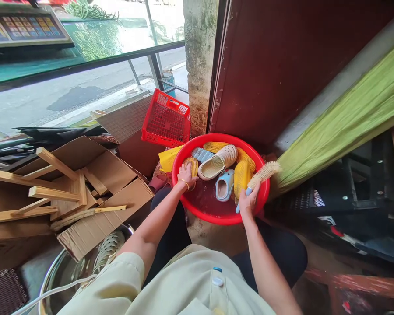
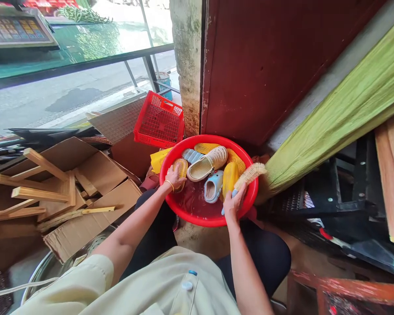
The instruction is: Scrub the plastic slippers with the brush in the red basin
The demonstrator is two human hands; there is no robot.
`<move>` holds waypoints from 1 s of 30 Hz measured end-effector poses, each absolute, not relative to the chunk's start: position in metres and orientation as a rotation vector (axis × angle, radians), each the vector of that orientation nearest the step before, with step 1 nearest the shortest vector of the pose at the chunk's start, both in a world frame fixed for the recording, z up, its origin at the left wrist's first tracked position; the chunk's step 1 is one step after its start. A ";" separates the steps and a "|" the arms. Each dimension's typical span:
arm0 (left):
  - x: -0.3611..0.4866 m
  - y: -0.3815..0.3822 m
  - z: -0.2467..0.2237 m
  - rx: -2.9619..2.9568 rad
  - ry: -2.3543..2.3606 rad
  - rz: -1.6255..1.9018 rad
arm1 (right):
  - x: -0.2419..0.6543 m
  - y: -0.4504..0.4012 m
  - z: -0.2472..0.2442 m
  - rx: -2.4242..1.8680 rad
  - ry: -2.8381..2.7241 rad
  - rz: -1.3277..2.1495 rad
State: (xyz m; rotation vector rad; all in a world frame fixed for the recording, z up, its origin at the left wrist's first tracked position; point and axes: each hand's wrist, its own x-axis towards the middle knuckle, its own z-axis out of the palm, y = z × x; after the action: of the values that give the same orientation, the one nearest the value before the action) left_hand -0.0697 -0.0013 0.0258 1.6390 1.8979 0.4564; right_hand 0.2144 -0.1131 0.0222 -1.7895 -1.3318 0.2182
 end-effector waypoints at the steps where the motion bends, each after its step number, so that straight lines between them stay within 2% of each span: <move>1: -0.068 -0.001 0.022 1.646 1.912 0.374 | 0.211 -0.118 0.020 -1.810 -1.292 0.178; 6: -0.048 0.001 0.008 1.633 1.921 0.314 | 0.206 -0.136 0.011 -1.805 -1.327 0.244; 9: -0.050 0.006 0.008 1.485 1.859 0.528 | 0.211 -0.146 0.007 -1.836 -1.343 0.296; 14: -0.066 0.003 0.016 1.047 1.456 0.995 | 0.213 -0.153 0.003 -1.915 -1.375 0.357; 18: -0.063 -0.013 0.022 0.905 1.199 1.203 | 0.211 -0.151 0.001 -1.869 -1.441 0.395; 23: -0.058 -0.035 0.027 1.085 1.183 1.250 | 0.212 -0.150 -0.003 -1.862 -1.425 0.380; 27: -0.063 -0.047 0.029 1.410 1.432 1.205 | 0.212 -0.148 -0.005 -1.878 -1.429 0.389; 30: -0.067 -0.048 0.031 1.368 1.535 1.111 | 0.212 -0.147 -0.006 -1.873 -1.445 0.402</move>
State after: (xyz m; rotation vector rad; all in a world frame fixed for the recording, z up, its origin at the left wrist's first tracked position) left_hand -0.0668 -0.0485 0.0306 1.3681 1.5350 1.1110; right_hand 0.2120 -0.1467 -0.0057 -1.8727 -1.4452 0.4021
